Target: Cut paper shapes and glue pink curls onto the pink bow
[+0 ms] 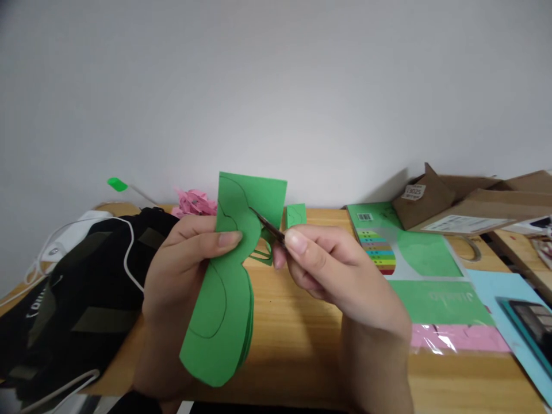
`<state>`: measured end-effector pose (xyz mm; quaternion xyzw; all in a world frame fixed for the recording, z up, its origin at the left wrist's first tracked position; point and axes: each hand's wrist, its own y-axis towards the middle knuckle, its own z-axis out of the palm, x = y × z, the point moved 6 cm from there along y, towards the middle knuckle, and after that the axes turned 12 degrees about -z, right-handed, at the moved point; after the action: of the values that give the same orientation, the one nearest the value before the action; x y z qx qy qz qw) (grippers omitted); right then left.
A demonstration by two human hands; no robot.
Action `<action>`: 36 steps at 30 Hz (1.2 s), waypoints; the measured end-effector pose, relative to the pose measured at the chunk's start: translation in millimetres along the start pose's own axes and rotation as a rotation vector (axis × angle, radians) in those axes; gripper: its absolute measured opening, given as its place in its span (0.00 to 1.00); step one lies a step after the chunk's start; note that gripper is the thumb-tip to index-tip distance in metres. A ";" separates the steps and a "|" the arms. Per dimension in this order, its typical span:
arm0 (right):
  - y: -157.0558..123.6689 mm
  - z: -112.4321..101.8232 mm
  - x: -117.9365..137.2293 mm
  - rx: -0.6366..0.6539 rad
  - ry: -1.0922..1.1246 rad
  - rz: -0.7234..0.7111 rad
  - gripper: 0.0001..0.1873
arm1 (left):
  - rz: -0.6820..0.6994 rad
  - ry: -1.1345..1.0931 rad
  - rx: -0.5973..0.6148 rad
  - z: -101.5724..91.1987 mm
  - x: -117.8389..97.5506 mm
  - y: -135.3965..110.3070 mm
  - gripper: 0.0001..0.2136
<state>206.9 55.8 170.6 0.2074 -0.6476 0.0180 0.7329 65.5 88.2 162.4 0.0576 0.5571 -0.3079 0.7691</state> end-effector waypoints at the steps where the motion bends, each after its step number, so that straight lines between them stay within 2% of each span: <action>1: -0.1 0.7 0.7 0.005 0.008 -0.002 0.24 | 0.009 -0.023 0.016 1.1 -0.4 0.1 0.13; 3: -0.2 2.6 2.3 0.013 0.035 -0.008 0.23 | 0.030 -0.081 0.040 3.7 -1.9 -0.2 0.10; 7: 0.0 5.2 4.0 -0.031 0.107 -0.005 0.18 | 0.075 -0.193 -0.024 4.6 -6.0 -2.4 0.11; 12: 0.7 10.2 3.8 -0.080 0.167 0.008 0.20 | 0.072 -0.202 -0.004 7.1 -6.7 -2.6 0.11; 18: 2.8 15.7 2.8 -0.036 0.217 -0.001 0.18 | 0.054 -0.164 0.063 6.3 -0.4 4.8 0.14; 26: 6.0 16.6 1.7 -0.008 0.247 -0.030 0.20 | -0.036 -0.045 0.050 6.1 2.2 6.2 0.15; 30: 8.1 14.7 2.3 -0.009 0.243 -0.055 0.22 | -0.053 0.045 0.007 3.8 4.9 5.0 0.18; 36: 8.9 10.7 3.9 -0.008 0.177 -0.030 0.24 | -0.065 0.099 0.055 4.8 6.0 3.2 0.16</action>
<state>194.8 59.5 177.6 0.2116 -0.5773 0.0228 0.7883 72.4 86.2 158.1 0.0757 0.5874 -0.3449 0.7282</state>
